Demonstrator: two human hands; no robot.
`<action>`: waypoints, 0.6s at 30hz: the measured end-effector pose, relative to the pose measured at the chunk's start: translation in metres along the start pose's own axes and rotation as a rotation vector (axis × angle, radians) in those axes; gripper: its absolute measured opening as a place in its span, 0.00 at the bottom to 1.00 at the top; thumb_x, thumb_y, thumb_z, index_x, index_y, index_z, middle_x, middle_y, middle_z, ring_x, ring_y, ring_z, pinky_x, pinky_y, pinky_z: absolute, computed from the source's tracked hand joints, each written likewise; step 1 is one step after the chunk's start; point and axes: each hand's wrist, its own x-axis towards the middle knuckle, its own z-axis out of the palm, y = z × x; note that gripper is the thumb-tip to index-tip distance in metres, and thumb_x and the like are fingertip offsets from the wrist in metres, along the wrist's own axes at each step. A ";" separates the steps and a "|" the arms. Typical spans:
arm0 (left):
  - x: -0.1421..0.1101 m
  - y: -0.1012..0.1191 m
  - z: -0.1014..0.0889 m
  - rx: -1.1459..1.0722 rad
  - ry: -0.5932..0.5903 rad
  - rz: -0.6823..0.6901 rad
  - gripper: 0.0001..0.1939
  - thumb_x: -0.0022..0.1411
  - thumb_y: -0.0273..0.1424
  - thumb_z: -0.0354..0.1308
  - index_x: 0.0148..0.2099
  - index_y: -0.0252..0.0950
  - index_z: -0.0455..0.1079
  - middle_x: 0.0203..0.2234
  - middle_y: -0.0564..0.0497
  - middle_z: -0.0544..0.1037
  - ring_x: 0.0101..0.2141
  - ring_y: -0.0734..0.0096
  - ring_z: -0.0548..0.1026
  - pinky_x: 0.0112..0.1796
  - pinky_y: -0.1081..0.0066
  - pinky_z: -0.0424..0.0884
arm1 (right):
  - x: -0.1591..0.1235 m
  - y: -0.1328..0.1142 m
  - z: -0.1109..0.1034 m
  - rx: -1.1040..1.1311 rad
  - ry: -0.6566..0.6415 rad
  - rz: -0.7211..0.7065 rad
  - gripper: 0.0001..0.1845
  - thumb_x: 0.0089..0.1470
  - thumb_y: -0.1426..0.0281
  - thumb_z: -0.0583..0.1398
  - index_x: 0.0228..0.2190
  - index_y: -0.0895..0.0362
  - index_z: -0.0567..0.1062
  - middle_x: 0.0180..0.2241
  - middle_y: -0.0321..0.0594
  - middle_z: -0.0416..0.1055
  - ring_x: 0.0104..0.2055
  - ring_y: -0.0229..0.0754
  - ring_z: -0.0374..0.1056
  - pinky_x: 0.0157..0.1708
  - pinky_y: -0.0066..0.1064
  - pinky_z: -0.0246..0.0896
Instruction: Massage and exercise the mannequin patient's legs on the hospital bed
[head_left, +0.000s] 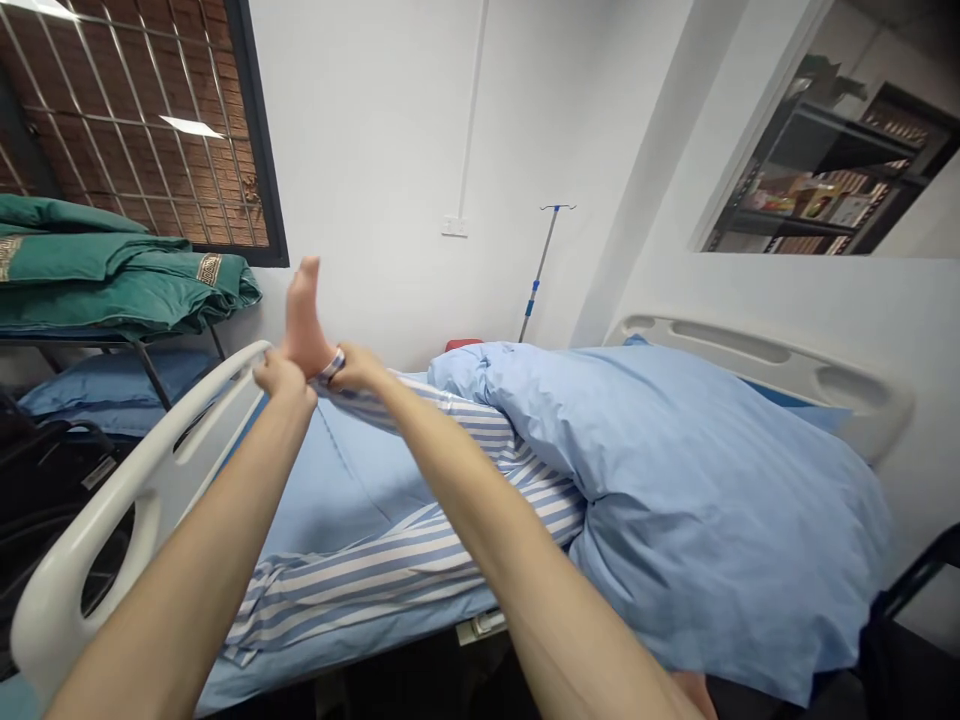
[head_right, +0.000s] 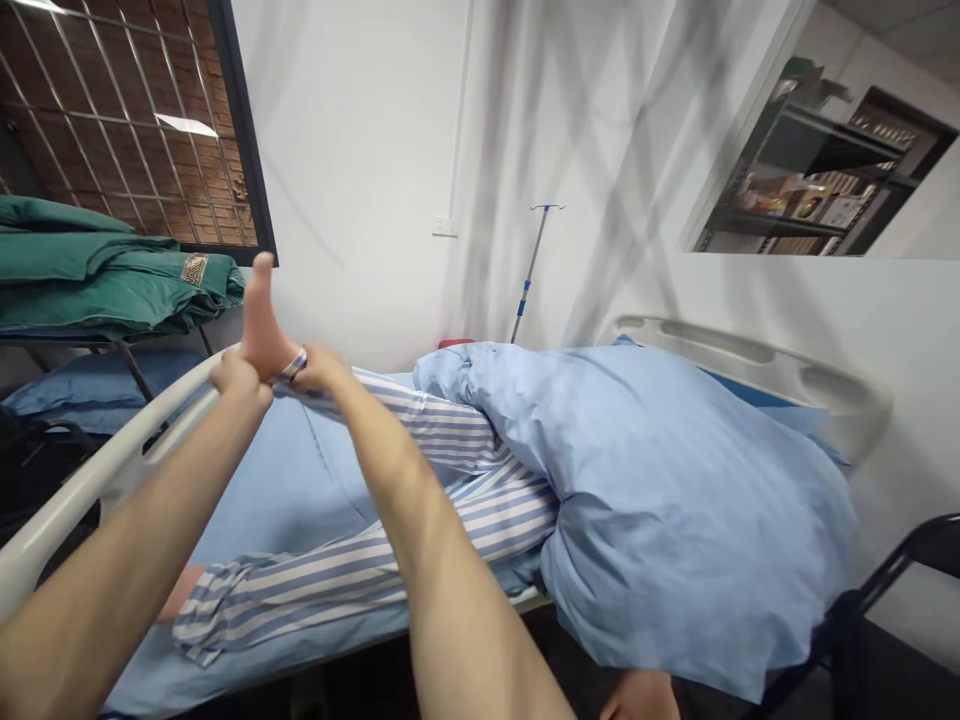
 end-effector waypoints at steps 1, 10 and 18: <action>0.000 0.004 0.015 0.023 0.044 -0.053 0.05 0.61 0.27 0.39 0.36 0.30 0.53 0.38 0.42 0.65 0.41 0.69 0.67 0.44 0.58 0.65 | 0.000 0.006 -0.018 0.028 0.031 0.003 0.27 0.33 0.63 0.63 0.39 0.55 0.66 0.37 0.36 0.71 0.39 0.45 0.67 0.38 0.34 0.60; -0.017 0.030 0.086 -0.020 -0.045 -0.084 0.08 0.63 0.34 0.43 0.39 0.33 0.53 0.33 0.52 0.65 0.33 0.83 0.64 0.40 0.72 0.64 | -0.010 0.032 -0.075 0.087 0.251 0.016 0.29 0.34 0.60 0.62 0.41 0.55 0.64 0.36 0.33 0.69 0.38 0.43 0.66 0.37 0.33 0.61; 0.002 -0.007 -0.035 0.064 0.099 -0.158 0.03 0.60 0.28 0.43 0.33 0.34 0.54 0.23 0.58 0.62 0.27 0.82 0.64 0.31 0.74 0.65 | -0.004 0.000 0.028 -0.020 0.061 0.011 0.27 0.34 0.60 0.63 0.39 0.52 0.64 0.38 0.36 0.71 0.43 0.48 0.65 0.43 0.40 0.57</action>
